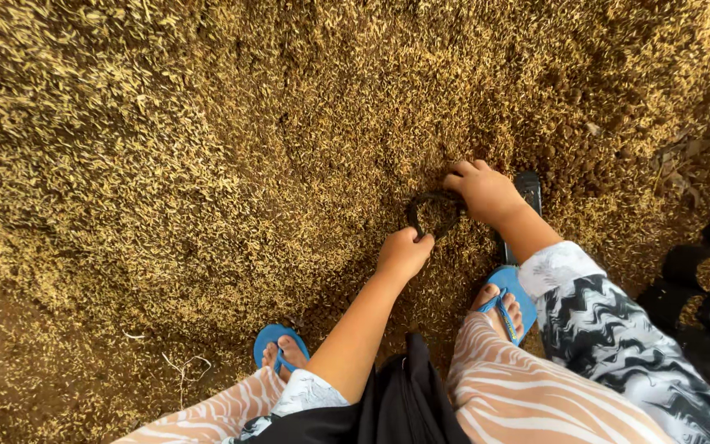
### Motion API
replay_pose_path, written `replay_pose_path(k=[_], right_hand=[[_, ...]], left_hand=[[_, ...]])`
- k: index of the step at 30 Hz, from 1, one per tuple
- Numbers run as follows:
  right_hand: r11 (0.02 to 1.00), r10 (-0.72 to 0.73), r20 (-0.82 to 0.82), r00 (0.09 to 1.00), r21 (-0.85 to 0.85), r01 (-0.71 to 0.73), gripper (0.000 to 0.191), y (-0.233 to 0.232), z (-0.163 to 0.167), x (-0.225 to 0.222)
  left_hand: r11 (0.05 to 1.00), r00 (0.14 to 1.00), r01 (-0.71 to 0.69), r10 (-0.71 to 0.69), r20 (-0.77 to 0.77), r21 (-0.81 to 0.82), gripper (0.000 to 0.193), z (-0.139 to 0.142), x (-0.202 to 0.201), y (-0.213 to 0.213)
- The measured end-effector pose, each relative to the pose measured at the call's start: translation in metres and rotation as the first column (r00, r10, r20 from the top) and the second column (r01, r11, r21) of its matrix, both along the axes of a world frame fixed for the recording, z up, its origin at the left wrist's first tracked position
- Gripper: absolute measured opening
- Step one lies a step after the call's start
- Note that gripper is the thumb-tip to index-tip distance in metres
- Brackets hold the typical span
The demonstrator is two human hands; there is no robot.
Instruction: The person scoops loose grain from a large pile on the ground using a black scoop and fills black sacks. The filled sacks are placed in a stack to the right. The person repeats this process throughout the clip.
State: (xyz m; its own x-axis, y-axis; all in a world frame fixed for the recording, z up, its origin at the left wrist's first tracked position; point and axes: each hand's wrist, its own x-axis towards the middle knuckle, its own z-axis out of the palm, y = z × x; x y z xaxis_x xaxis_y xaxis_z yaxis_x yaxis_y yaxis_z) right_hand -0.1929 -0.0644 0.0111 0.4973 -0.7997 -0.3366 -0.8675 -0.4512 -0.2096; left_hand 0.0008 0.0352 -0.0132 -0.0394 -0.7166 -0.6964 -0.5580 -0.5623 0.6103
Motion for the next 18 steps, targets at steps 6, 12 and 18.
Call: replay_pose_path(k=[6,12,18], right_hand=[[0.909,-0.416,0.473,0.776,0.186,0.373,0.036,0.003,-0.001,-0.024],[0.744,-0.667,0.635,0.39,0.599,0.296,0.028,0.03,0.044,-0.012],[0.855,-0.513,0.662,0.546,0.454,0.252,0.03,0.061,0.058,0.018]], left_hand=[[0.996,0.997,0.019,-0.012,0.078,-0.088,0.048,0.012,0.007,-0.004],[0.998,0.997,0.013,-0.009,0.072,-0.061,0.038,0.017,0.009,-0.009],[0.975,0.998,-0.041,0.051,0.038,-0.22,0.029,0.014,0.006,-0.007]])
